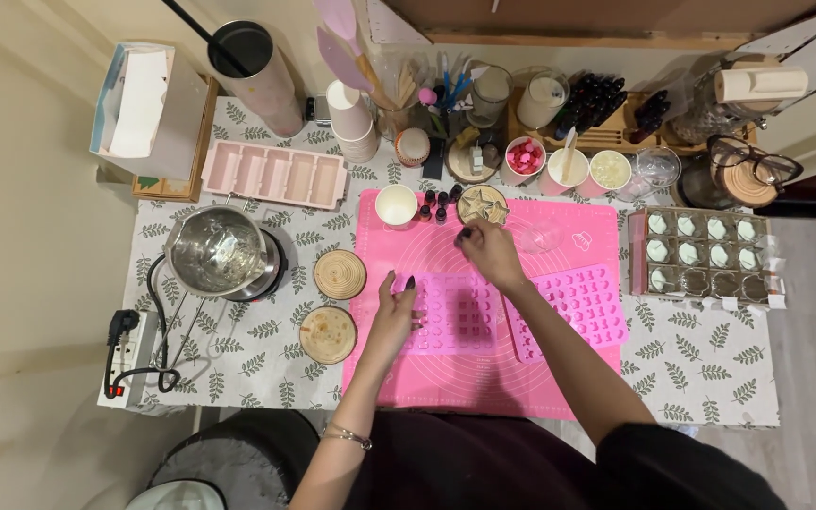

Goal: Inspecting and organizing small bottles of candle fragrances and dyes on a workspace.

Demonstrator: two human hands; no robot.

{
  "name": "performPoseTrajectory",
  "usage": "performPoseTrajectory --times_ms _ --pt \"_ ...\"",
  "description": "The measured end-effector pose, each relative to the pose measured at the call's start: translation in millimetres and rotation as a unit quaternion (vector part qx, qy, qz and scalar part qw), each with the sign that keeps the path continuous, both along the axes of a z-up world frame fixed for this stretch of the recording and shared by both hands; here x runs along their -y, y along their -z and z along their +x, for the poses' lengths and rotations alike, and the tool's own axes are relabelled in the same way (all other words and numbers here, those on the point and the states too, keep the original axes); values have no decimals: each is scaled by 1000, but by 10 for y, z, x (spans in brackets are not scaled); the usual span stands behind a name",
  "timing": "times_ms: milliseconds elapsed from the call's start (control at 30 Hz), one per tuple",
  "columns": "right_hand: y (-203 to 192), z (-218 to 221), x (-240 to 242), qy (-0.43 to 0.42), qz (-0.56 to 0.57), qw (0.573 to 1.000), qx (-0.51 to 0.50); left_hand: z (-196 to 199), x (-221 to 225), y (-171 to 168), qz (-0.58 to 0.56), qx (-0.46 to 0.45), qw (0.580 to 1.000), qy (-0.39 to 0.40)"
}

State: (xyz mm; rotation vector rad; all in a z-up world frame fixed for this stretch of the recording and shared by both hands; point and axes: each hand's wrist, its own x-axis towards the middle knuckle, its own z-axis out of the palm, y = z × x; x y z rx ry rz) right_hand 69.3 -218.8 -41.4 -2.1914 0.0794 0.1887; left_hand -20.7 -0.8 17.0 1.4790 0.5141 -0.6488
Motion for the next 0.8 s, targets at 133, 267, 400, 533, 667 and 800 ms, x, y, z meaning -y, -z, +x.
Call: performPoseTrajectory --times_ms 133,267,400,533,667,800 --pt "130 251 -81 12 -28 998 49 -94 -83 432 -5 45 999 1" --pt "339 433 -131 9 -70 993 95 -104 -107 386 -23 36 999 -4" --pt "454 484 -137 8 -105 987 124 -119 -151 473 -16 88 996 11" --pt "78 372 -82 15 -96 984 149 -56 -140 337 -9 110 993 42" --pt "-484 242 279 75 -71 993 63 67 1 320 -13 111 993 33" --pt "-122 359 1302 124 -115 975 146 240 333 -31 -15 194 981 7"
